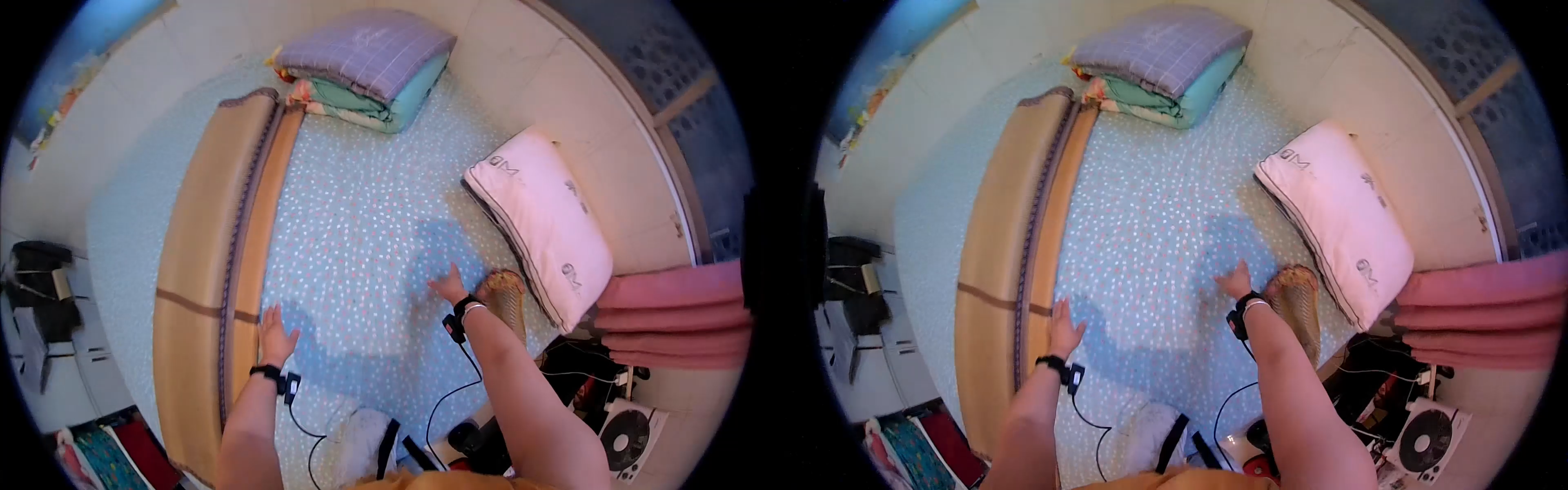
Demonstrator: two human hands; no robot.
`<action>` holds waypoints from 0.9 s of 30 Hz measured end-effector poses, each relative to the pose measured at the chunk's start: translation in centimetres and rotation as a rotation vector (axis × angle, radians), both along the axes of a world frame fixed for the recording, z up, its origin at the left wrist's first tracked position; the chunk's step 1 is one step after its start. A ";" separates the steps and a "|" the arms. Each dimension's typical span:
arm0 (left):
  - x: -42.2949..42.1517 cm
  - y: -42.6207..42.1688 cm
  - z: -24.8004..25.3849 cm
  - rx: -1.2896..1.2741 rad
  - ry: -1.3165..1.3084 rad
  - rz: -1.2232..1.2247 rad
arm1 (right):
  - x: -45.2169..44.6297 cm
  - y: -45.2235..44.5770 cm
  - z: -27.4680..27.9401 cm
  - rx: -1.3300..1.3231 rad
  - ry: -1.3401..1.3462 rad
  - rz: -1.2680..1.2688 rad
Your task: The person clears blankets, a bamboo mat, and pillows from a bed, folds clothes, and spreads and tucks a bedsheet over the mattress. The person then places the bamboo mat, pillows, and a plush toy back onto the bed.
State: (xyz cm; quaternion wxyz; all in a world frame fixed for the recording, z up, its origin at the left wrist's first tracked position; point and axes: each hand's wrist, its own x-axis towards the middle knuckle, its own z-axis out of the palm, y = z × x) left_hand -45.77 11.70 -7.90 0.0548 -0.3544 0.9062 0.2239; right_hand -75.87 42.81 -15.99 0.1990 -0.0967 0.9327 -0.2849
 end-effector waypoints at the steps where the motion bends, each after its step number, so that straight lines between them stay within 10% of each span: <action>1: -3.8 -1.0 -1.0 0.010 -0.005 0.010 | -0.8 -2.2 0.2 0.068 -0.160 -0.124; 11: -34.5 -16.2 -7.3 0.260 -0.224 0.522 | -2.9 -11.2 -0.3 0.535 -0.344 -0.475; 18: -36.3 -17.5 -10.1 0.172 -0.394 0.568 | -5.5 -12.4 -1.1 0.796 -0.571 -0.489; 23: -37.2 -17.2 -8.4 0.288 -0.482 0.653 | -24.5 -18.1 1.7 0.014 0.037 -0.131; 27: -38.6 -17.8 -7.1 0.267 -0.609 0.729 | -40.8 -25.6 -1.5 0.132 0.014 -0.199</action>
